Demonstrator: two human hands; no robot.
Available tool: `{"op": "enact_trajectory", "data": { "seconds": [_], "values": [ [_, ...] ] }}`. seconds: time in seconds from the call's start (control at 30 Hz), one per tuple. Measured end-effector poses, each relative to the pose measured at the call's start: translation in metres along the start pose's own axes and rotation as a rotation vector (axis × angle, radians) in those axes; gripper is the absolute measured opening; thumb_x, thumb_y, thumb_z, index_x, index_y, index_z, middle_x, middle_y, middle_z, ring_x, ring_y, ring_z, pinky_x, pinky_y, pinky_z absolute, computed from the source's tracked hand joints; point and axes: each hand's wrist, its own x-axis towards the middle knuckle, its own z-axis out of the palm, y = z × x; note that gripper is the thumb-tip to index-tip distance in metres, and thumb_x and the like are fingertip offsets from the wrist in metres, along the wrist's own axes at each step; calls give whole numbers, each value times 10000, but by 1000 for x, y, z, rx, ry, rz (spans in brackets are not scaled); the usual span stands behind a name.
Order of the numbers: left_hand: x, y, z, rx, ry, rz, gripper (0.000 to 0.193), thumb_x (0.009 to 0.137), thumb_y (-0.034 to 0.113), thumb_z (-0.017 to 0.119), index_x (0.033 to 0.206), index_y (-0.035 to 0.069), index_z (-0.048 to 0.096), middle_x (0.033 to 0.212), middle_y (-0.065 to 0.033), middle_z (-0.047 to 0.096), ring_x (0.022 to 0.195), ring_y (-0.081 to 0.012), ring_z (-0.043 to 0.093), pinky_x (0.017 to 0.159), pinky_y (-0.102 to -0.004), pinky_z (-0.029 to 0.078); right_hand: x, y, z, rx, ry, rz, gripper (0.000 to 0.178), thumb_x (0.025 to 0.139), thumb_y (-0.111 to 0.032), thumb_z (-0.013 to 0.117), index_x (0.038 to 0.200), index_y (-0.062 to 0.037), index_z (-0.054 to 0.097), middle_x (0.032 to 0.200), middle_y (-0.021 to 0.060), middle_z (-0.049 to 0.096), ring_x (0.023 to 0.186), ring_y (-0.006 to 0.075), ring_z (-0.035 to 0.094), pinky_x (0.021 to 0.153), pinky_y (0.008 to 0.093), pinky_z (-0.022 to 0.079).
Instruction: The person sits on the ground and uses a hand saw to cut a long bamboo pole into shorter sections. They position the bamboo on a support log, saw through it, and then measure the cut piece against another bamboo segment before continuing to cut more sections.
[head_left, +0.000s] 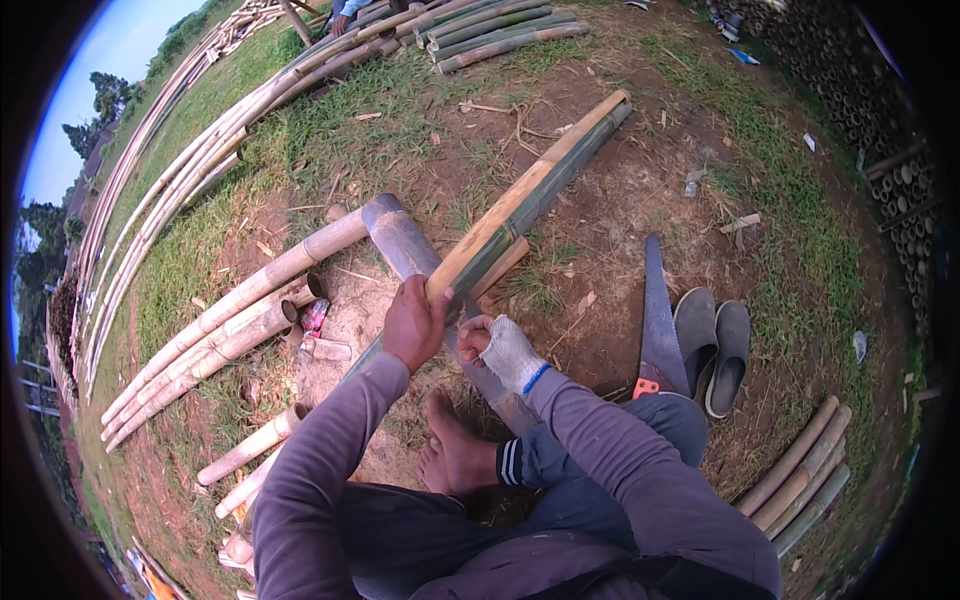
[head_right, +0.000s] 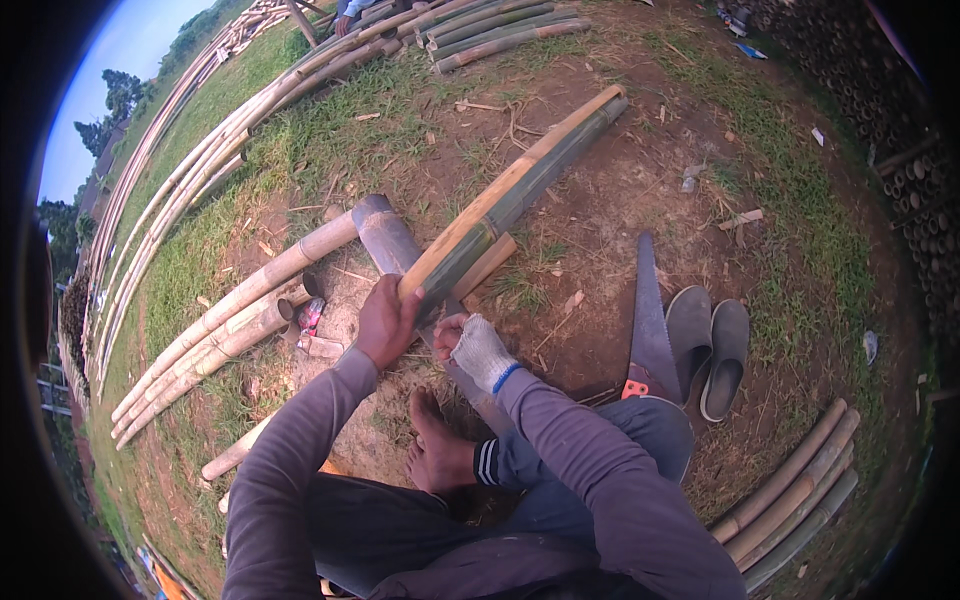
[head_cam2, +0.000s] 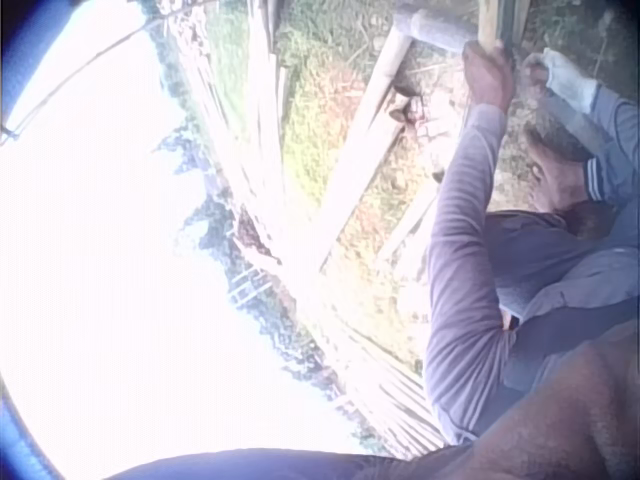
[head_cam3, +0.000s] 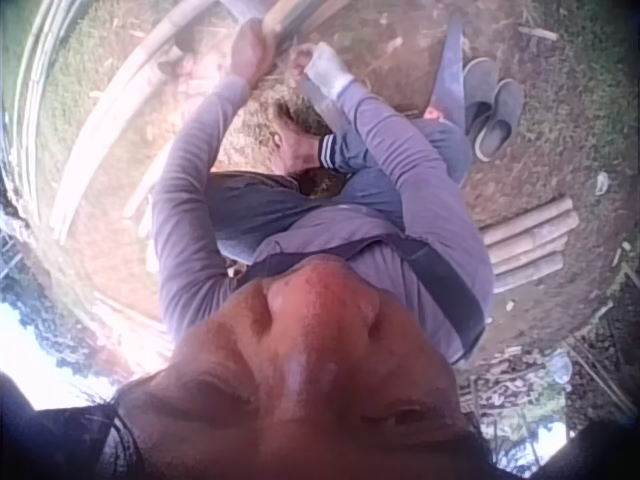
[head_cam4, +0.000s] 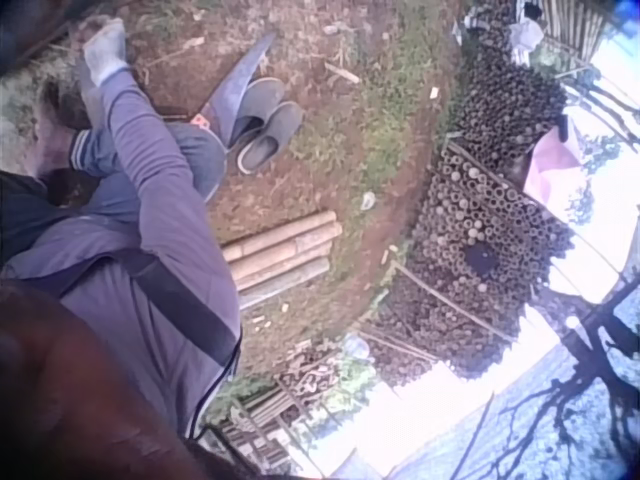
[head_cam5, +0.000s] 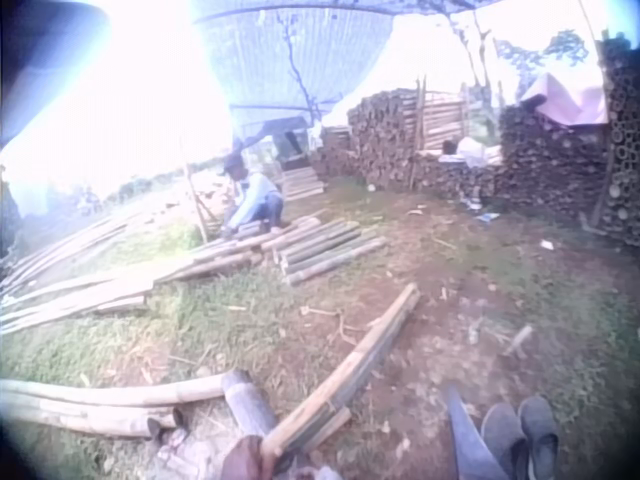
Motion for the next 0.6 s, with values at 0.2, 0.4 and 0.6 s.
{"op": "enact_trajectory", "data": {
  "seconds": [0.2, 0.4, 0.6],
  "values": [
    [4, -1, 6, 8, 51, 44, 437, 1041, 360, 651, 1198, -38, 564, 1059, -318, 678, 979, -510, 679, 845, -554, 536, -2, -1, -3, 37, -3, 6, 201, 1023, -263, 722, 1108, -93, 658, 947, 24, 742, 770, 102, 697, 676, 258, 545],
    [8, -3, 11, -11, 58, 64, 413, 1040, 356, 651, 1154, -31, 562, 1028, -313, 674, 966, -510, 671, 833, -564, 526, 1, 1, -5, 5, -11, 2, 202, 1024, -258, 722, 1116, -91, 656, 947, 30, 741, 768, 109, 699, 670, 261, 542],
    [14, 2, 15, -23, 86, 100, 392, 1031, 348, 657, 1128, -23, 578, 1024, -294, 678, 968, -501, 672, 825, -562, 525, 2, 3, -7, 43, -4, 2, 211, 1020, -267, 736, 1111, -95, 653, 943, 32, 738, 765, 112, 698, 663, 264, 541]
  ]
}}
